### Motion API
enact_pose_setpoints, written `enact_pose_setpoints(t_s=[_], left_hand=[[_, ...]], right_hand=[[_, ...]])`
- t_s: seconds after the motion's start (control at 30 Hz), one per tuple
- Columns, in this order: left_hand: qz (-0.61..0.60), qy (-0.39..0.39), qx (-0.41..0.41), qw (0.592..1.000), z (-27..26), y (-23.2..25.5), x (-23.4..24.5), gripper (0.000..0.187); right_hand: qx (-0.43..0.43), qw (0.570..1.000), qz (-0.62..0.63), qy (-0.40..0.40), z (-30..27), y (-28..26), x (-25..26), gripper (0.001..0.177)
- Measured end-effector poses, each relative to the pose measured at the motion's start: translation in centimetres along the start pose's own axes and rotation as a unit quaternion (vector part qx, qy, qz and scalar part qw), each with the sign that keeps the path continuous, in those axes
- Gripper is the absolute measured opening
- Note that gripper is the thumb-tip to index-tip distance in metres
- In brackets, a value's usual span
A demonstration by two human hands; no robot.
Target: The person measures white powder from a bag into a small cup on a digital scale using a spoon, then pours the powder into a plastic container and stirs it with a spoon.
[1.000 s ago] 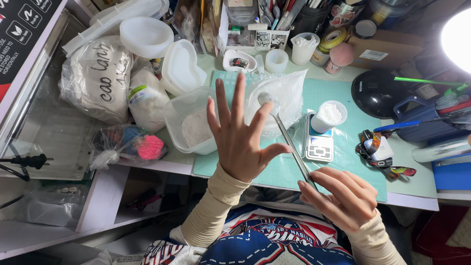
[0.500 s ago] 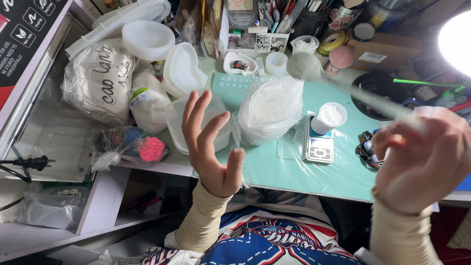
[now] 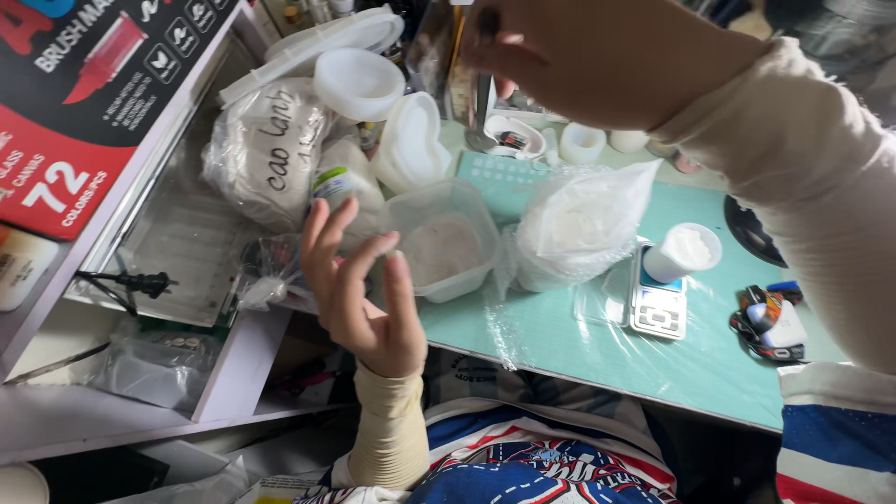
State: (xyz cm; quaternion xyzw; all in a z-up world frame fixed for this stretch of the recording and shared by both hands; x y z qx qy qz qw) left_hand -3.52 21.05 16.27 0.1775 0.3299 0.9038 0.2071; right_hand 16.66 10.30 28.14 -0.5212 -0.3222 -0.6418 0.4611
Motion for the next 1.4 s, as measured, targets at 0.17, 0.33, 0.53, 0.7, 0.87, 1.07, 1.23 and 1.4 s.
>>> enact_pose_setpoints(t_s=[0.17, 0.33, 0.53, 0.7, 0.87, 1.07, 1.23, 1.4], left_hand=[[0.004, 0.003, 0.029, 1.0, 0.4, -4.0, 1.5, 0.011], [-0.172, -0.1, 0.136, 0.97, -0.6, -8.5, -0.8, 0.048], [-0.327, -0.172, 0.183, 0.911, -2.8, -11.0, -5.4, 0.113], [-0.307, -0.172, 0.188, 0.917, -4.0, -11.6, -6.3, 0.123], [-0.282, -0.158, 0.177, 0.929, -4.5, -12.3, -6.4, 0.124], [-0.291, -0.122, 0.158, 0.936, -4.3, -12.3, -6.5, 0.12], [-0.279, -0.11, 0.149, 0.942, -4.2, -11.6, -5.8, 0.117], [-0.314, 0.009, 0.165, 0.935, -4.4, -12.4, -4.5, 0.103]], right_hand=[[-0.027, 0.974, -0.128, -0.183, 4.3, 1.1, -4.9, 0.039], [-0.007, 0.989, 0.011, -0.145, 7.7, 1.1, -3.8, 0.042], [0.035, 0.962, 0.099, -0.253, 8.0, -3.0, -6.1, 0.041], [0.066, 0.93, 0.116, -0.342, 7.1, -6.1, -9.7, 0.04], [0.075, 0.911, 0.13, -0.384, 6.4, -7.7, -12.4, 0.036], [0.121, 0.938, 0.089, -0.313, 4.4, -6.1, -12.5, 0.036], [0.201, 0.979, 0.033, -0.012, 0.0, -5.8, -3.6, 0.039], [-0.14, 0.964, 0.112, 0.195, -18.8, -0.6, 3.4, 0.044]])
Point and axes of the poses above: each hand's wrist, its own z-axis towards the middle knuckle, its own x-axis out of the back of the hand, y = z × x, the point moved 8 cm from there along z, towards the middle knuckle, and after that the axes turned 9 degrees about x, right-handed, at the moved point
